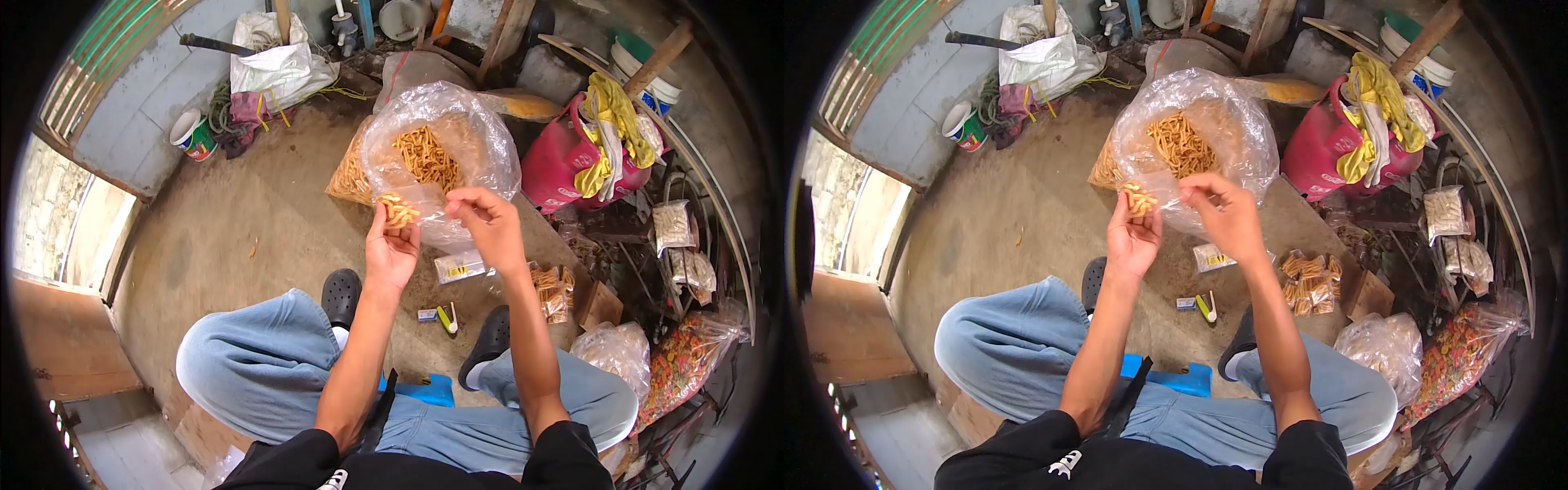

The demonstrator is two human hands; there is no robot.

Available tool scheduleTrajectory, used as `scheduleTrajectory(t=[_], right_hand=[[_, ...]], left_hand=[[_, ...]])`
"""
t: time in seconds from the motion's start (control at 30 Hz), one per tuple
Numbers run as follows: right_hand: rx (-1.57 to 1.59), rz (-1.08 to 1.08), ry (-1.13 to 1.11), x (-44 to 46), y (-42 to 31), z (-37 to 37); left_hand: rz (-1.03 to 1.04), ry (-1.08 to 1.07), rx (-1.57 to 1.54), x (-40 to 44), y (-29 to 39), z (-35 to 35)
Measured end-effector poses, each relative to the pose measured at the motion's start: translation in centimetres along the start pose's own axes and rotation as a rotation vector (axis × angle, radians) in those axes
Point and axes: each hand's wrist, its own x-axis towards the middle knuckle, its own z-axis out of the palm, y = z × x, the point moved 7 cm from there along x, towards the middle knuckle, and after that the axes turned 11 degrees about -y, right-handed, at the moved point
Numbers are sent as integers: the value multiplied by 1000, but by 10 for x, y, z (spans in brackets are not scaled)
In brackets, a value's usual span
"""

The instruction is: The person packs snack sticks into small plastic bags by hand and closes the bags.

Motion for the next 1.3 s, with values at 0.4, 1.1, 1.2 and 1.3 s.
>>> scheduleTrajectory(t=[0.4, 1.1, 1.2, 1.3], right_hand=[[-425, 268, 11, 54, 213, -17], [-931, 346, -401, 54, 252, 27], [-896, 390, -342, 58, 257, 25], [-791, 321, -147, 59, 242, 15]], left_hand=[[32, 93, -244, 18, 19, -44], [-43, 192, 48, 3, 13, -39], [-49, 158, 55, 2, 14, -33], [-66, 127, 28, 2, 11, -24]])
